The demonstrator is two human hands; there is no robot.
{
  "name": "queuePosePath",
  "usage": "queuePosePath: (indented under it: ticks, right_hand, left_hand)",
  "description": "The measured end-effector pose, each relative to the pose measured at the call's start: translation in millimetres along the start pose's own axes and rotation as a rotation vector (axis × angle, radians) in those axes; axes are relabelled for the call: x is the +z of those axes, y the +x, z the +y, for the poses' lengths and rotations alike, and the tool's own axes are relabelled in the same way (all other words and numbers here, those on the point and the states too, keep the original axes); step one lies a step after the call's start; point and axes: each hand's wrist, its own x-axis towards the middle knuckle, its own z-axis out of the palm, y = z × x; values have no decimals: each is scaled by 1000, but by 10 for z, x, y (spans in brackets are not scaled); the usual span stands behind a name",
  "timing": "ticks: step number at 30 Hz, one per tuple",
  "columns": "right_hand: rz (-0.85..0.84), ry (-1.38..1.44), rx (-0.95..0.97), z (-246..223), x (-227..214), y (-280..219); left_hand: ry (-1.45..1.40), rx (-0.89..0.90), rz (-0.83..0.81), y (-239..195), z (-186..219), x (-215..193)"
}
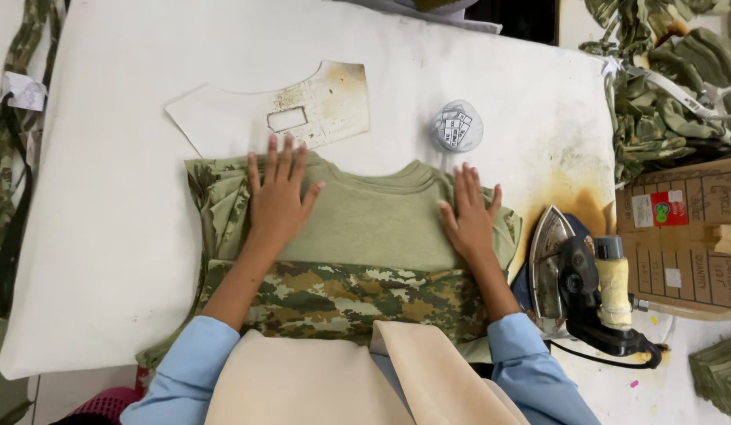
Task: The person irons the collar area of a stack of camouflage-patterned shirts using a steam iron. They repeatedly place a paper template over the collar, position a small label, and press it with the iron before moving to the next shirt in the stack.
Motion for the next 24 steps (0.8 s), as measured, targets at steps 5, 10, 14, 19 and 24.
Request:
queuePosePath:
  ticks: [5,10,14,19,24]
  right_hand:
    - [687,504,-106,104,-44,-128]
    - [521,553,-398,-623,-150,-415]
    - [403,649,-541,-931,-413,-619]
    - [564,665,-110,-467,-460,-744]
    - [995,759,-71,-323,-744,-639]
  left_hand:
    - [-131,-143,19,656,-511,-34]
    - [244,-146,-204,1315,-1063,434]
    - [426,3,130,1482,-1246,460]
    - [441,299,567,1356,-757,-685]
    - [477,417,374,781,318,-1395]
